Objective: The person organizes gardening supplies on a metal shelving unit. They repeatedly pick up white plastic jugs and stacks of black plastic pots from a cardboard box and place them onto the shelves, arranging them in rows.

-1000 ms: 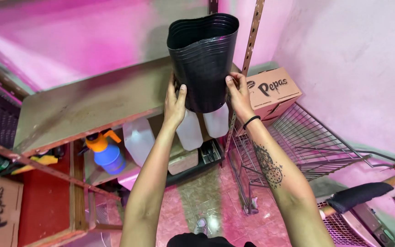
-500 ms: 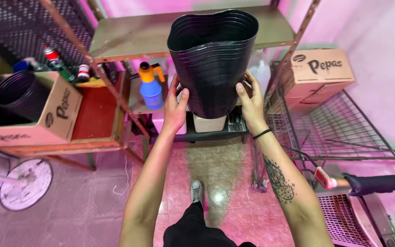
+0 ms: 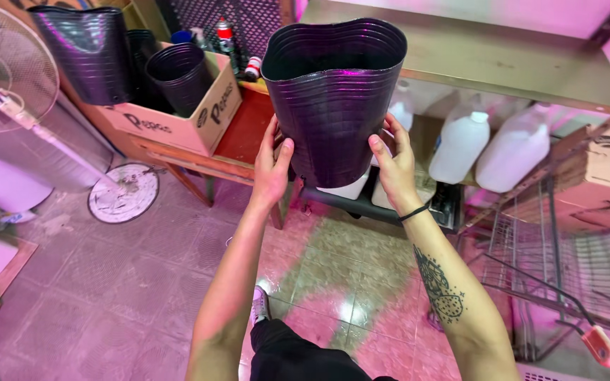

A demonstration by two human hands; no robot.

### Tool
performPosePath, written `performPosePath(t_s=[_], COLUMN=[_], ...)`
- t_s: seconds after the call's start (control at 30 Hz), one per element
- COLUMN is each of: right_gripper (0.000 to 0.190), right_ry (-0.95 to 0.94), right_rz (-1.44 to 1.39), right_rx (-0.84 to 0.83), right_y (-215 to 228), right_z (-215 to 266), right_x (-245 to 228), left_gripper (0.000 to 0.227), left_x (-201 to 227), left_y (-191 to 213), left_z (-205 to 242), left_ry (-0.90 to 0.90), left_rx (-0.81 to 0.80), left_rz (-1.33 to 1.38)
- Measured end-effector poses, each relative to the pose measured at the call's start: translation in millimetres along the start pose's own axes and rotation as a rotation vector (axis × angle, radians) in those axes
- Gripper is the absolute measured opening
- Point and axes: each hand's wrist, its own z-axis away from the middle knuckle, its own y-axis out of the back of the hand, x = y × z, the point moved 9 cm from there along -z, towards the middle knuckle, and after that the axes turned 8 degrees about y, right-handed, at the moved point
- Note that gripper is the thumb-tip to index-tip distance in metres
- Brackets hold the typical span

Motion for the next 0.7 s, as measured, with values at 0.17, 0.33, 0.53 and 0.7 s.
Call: performPosePath(t_s=[0.17,0.33,0.53,0.7], right_gripper=[0.065,0.066,0.066,0.069], right_ry=[-0.010,-0.042,-0.087,-0.175], right_rz=[-0.032,-0.024,0.036,-0.005], right_rx=[-0.086,-0.144,-0.198,-0.231], right_y=[-118.3,-243.3,-383.0,-475.7], right_z=[-13.0,-32.2,-53.7,-64.6], right_x=[37.3,79.2,130.6,186.2], left_gripper=[0.060,0.060,0.053,0.048], left_x=[-33.5,-70.1,-125.6,-184.5], left_y=[112.3,224.4,343.6,426.6], left_z=[-26.8,-73.3,-140.2,-198.5], left_ry=[0.012,0.068,0.108,0.159], left_rx=[0.105,0.174,0.214,0.306], left_rz=[-0.043,-0.043,-0.033,-0.073])
